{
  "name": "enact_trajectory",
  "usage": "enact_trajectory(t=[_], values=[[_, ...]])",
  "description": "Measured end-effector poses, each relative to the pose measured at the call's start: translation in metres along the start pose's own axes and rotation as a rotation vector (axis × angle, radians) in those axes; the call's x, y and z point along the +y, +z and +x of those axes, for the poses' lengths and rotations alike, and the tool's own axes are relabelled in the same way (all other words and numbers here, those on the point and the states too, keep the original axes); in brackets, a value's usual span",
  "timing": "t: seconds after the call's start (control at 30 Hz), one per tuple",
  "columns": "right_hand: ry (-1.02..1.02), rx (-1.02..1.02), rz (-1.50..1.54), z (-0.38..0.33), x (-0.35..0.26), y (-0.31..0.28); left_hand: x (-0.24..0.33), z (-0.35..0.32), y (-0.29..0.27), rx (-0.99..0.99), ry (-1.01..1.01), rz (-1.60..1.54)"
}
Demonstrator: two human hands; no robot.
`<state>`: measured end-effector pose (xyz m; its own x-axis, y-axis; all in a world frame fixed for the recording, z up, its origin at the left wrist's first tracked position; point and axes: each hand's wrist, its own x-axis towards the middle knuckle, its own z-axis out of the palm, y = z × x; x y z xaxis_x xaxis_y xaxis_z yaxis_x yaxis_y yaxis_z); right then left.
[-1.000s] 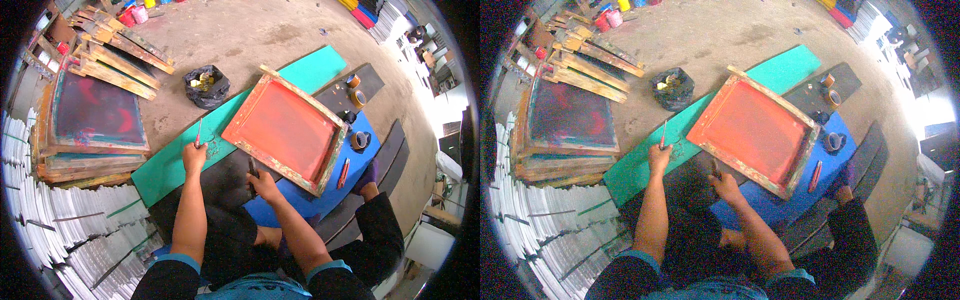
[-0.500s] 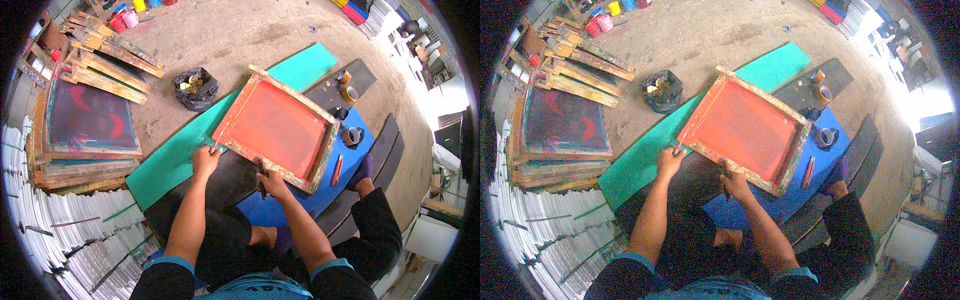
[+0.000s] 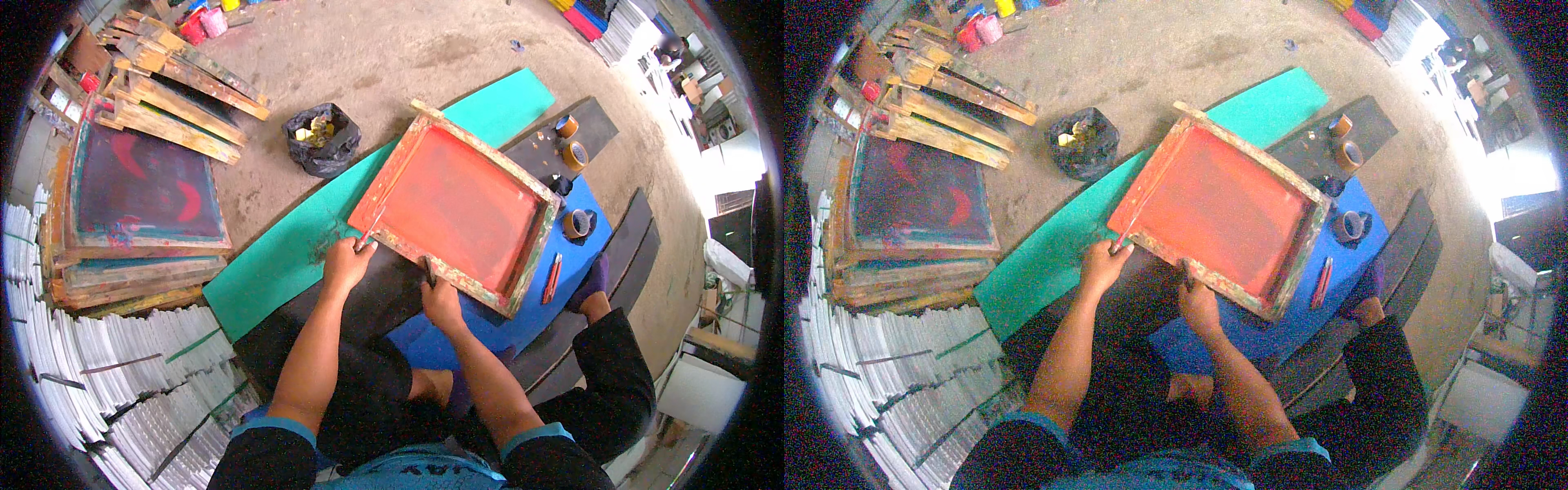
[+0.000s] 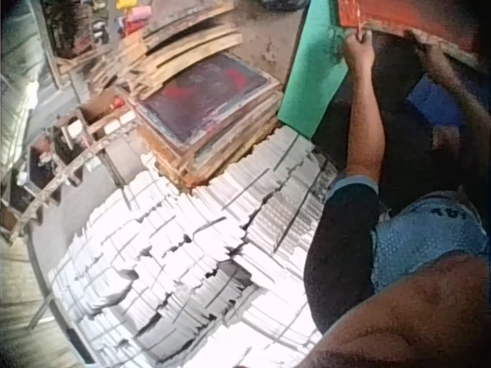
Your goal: The person scrapes dried red ink from a wooden screen printing frame using a utility knife, then wipes the frame with a cloth. They also use tape to remove residue from the frame's edges.
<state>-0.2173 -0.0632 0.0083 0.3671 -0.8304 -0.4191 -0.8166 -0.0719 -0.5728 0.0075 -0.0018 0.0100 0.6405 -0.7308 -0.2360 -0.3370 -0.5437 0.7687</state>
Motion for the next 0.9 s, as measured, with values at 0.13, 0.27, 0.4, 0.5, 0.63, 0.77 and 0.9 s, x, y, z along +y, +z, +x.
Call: enact_trajectory(t=[0.13, 0.27, 0.4, 0.5, 0.63, 0.77, 0.9], values=[[0.163, 0.056, -0.013, -0.010, -0.015, 0.007, 0.002, 0.002, 0.003, -0.008, 0.033, -0.088], [0.087, 0.106, 0.017, -0.011, -0.013, 0.006, -0.005, 0.000, 0.011, -0.033, 0.021, -0.078], [0.027, 0.110, 0.037, -0.017, -0.005, 0.011, -0.002, -0.006, 0.017, -0.126, 0.001, -0.303], [-0.059, 0.095, 0.011, -0.028, 0.003, 0.017, 0.025, -0.012, 0.000, -0.345, -0.143, -0.434], [-0.196, 0.042, 0.040, -0.035, -0.011, 0.031, 0.034, -0.018, -0.009, -0.503, -0.255, -0.555], [-0.208, -0.039, 0.023, -0.032, -0.040, 0.029, 0.006, -0.007, -0.014, -0.473, -0.193, -0.478], [-0.226, -0.069, 0.020, -0.024, -0.054, 0.030, 0.019, -0.004, -0.037, -0.424, -0.250, -0.421]])
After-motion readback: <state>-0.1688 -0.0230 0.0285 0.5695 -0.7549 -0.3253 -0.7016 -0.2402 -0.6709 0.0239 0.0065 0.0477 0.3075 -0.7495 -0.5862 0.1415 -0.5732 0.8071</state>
